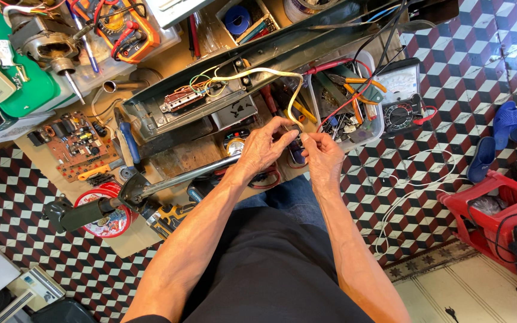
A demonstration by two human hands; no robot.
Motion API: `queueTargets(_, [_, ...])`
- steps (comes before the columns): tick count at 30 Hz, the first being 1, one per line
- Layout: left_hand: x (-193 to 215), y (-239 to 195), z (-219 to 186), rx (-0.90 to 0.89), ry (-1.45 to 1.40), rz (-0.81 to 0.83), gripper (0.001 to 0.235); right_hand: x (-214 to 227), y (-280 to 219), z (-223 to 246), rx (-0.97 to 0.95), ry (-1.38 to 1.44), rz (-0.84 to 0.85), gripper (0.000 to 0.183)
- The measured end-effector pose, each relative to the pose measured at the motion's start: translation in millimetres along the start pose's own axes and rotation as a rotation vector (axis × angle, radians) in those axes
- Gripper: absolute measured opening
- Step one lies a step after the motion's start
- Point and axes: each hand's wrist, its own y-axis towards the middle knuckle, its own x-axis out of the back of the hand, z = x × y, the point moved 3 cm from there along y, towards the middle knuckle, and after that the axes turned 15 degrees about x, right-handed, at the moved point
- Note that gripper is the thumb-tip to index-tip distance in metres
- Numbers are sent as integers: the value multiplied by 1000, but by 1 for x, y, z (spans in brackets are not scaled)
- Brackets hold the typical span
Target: The person works on a small electronic component clamped to a workbench, stripping and twisting wires, then using a cordless drill to tighten a screw on the component. The person also uses pliers and a screwdriver during the process.
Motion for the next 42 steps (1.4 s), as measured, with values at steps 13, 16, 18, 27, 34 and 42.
queueTargets(13, [-8,-13,-5,-189,203,-165,59,-1,1,1,-16,21,15,17])
queueTargets(16, [-11,-14,-2,-175,193,-199,58,1,0,2,-34,-2,9,18])
queueTargets(18, [-9,-13,-1,-190,176,-178,58,1,-1,4,-34,-6,20,19])
queueTargets(27, [-5,-13,-3,-192,161,-159,57,6,-3,1,-52,-56,16,25])
queueTargets(34, [-5,-14,-1,-198,170,-167,58,26,-17,-9,34,-4,25,26])
queueTargets(42, [-2,-19,-5,-221,223,-192,69,51,-66,-18,-19,54,89,26])
